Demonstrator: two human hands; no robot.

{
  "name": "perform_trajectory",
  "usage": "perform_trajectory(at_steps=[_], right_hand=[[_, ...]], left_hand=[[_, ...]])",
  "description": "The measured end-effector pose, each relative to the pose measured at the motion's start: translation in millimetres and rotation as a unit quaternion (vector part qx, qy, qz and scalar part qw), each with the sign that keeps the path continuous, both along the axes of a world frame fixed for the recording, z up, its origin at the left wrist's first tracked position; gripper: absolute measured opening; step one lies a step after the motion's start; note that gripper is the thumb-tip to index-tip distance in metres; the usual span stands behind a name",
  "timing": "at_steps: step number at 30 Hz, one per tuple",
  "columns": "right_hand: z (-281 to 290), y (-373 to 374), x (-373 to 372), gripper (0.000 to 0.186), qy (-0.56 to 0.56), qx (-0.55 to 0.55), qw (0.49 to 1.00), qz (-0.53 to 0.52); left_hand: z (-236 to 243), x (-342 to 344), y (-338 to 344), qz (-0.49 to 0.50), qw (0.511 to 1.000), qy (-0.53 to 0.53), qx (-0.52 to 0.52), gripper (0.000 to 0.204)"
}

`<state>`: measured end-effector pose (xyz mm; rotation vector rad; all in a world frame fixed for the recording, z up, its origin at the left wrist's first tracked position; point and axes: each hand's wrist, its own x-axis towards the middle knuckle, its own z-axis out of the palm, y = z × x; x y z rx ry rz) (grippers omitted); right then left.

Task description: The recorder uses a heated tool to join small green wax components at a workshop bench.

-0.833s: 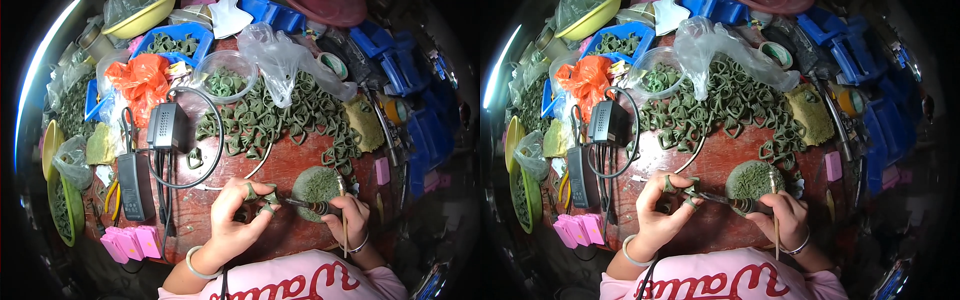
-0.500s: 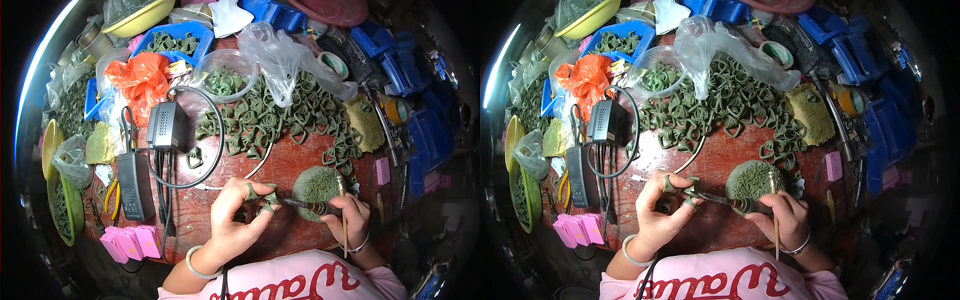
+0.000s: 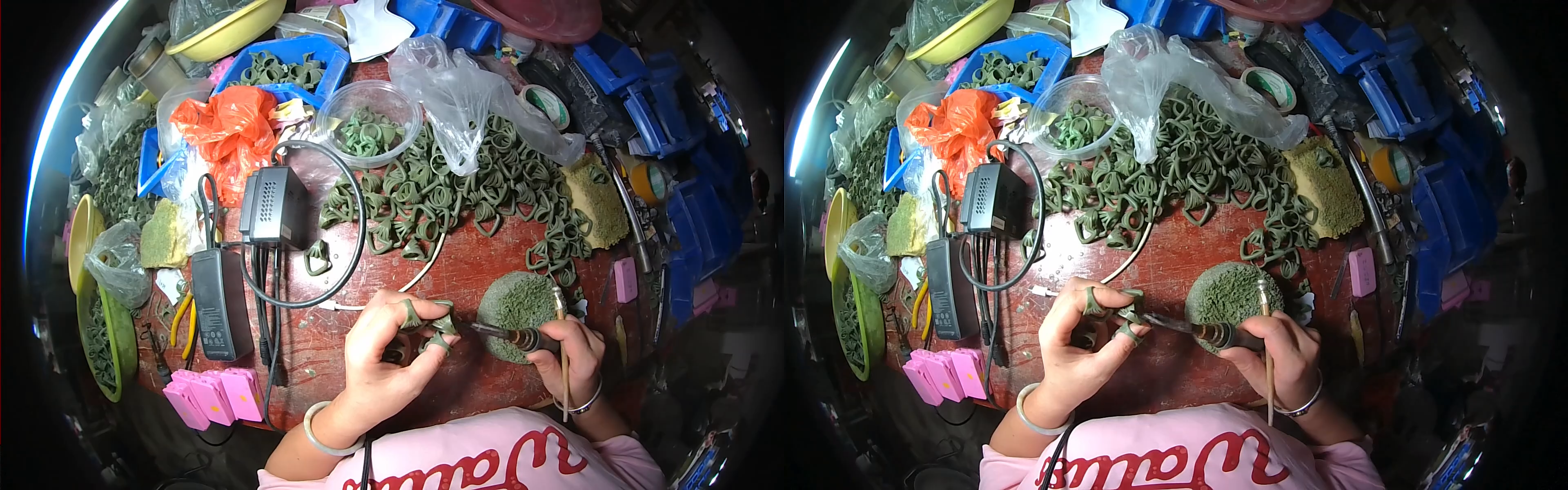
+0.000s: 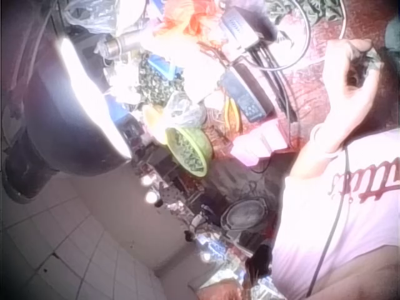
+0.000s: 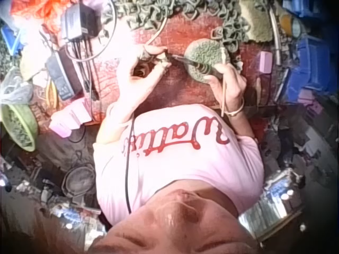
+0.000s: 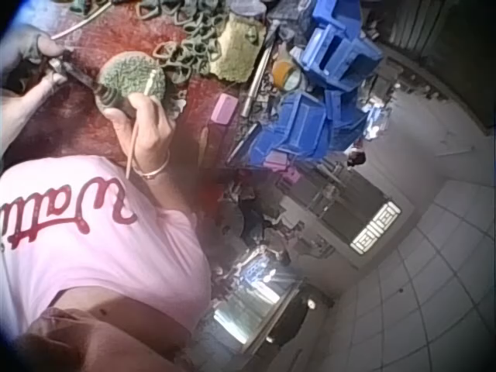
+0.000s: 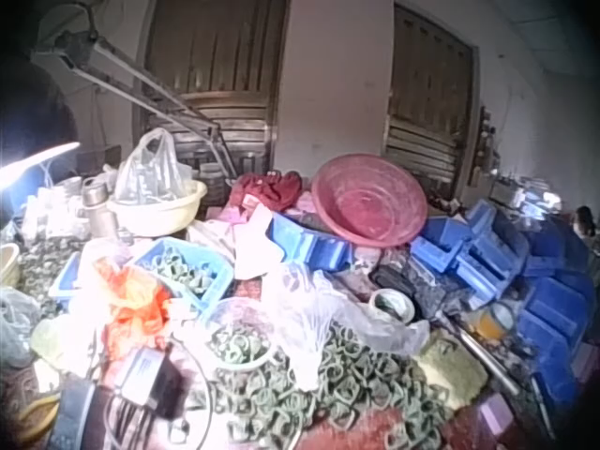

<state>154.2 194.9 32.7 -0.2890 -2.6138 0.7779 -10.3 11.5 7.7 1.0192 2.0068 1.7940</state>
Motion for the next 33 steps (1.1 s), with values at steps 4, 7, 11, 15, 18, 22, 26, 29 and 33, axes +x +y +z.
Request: perform_trajectory(at_steps=[4,7,11,15,18,22,26,29,33], right_hand=[[2,2,2,0.035,0.006,0.005,1.0,-0.003],[3,4,6,0.035,-0.003,0.013,1.0,-0.014],[17,12,13,0.03,-0.056,0.046,0.995,-0.066],[23,24,20,0.027,-0.073,0.1,0.989,-0.086],[27,25,22,0.027,-0.097,0.126,0.983,-0.093],[29,23,22,0.027,-0.111,0.144,0.978,-0.101],[31,21,21,0.027,-0.119,0.15,0.976,-0.107],[32,20,20,0.027,-0.122,0.148,0.975,-0.11],[35,19,20,0.026,-0.135,0.153,0.973,-0.11]], left_hand=[[0,-1,0,-0.002,1.0,0.008,0.008,0.032],[-3,0,-2,-0.012,1.0,-0.02,0.014,0.032],[-4,2,-2,-0.016,0.985,-0.17,0.032,0.034],[0,6,-1,-0.007,0.97,-0.236,0.055,0.035],[0,5,-1,-0.004,0.973,-0.226,0.04,0.033],[1,5,0,-0.003,0.987,-0.158,0.02,0.033],[0,5,0,-0.001,0.989,-0.148,0.017,0.032],[0,5,0,0.002,0.989,-0.144,0.019,0.032],[0,5,0,0.001,0.992,-0.126,0.018,0.032]])
